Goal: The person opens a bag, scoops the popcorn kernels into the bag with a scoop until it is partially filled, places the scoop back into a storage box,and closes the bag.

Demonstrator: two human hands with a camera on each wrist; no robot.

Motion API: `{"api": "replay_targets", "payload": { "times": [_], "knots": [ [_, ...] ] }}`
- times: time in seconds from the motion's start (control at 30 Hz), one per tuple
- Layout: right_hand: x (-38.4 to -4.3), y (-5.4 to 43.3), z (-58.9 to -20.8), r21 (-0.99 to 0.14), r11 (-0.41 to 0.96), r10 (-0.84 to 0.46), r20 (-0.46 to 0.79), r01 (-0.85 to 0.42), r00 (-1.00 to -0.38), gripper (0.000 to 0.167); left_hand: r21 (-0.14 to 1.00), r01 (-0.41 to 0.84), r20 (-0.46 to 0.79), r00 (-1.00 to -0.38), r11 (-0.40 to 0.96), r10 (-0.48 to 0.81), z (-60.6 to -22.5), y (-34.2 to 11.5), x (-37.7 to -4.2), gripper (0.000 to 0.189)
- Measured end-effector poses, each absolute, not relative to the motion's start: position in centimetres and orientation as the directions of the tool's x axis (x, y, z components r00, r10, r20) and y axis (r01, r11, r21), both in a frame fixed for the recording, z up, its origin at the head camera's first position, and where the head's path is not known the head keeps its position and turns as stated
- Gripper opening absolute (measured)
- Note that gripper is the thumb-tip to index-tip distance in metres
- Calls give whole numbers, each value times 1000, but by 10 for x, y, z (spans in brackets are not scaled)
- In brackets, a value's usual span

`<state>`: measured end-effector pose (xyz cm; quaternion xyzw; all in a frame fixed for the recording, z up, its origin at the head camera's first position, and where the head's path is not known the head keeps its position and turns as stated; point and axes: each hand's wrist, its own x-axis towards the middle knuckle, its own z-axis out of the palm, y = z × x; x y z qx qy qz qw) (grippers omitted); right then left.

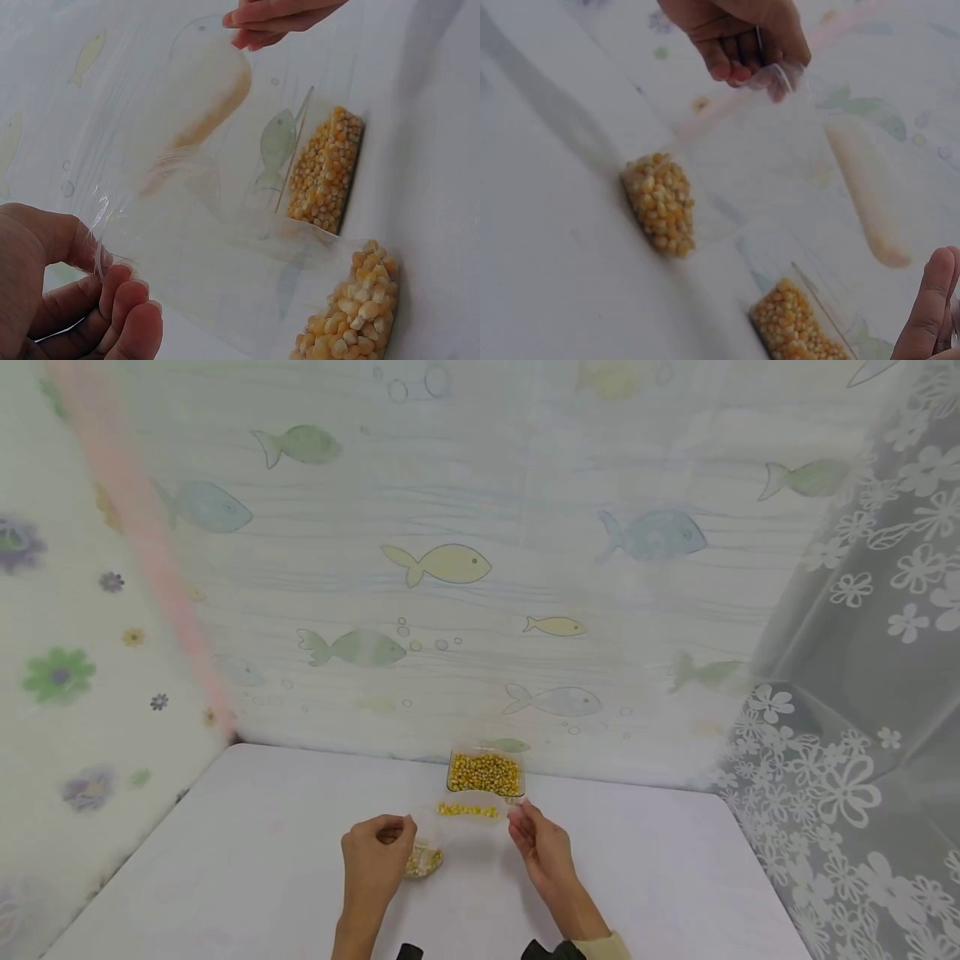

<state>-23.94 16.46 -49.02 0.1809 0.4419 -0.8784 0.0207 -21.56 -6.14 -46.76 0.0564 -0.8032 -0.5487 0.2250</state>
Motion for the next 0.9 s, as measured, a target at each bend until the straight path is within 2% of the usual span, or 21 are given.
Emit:
{"api": "replay_targets", "payload": {
  "times": [0.37,0.9],
  "knots": [
    [-229,162,-491,-819,-528,136,-345,226,-929,19,897,183,332,-881,403,-338,-468,-60,-215,12],
    [-231,152,-472,-925,-368,239,-193,95,-952,19,908,167,308,-889,385,-340,-466,-60,-214,13]
  ]
}}
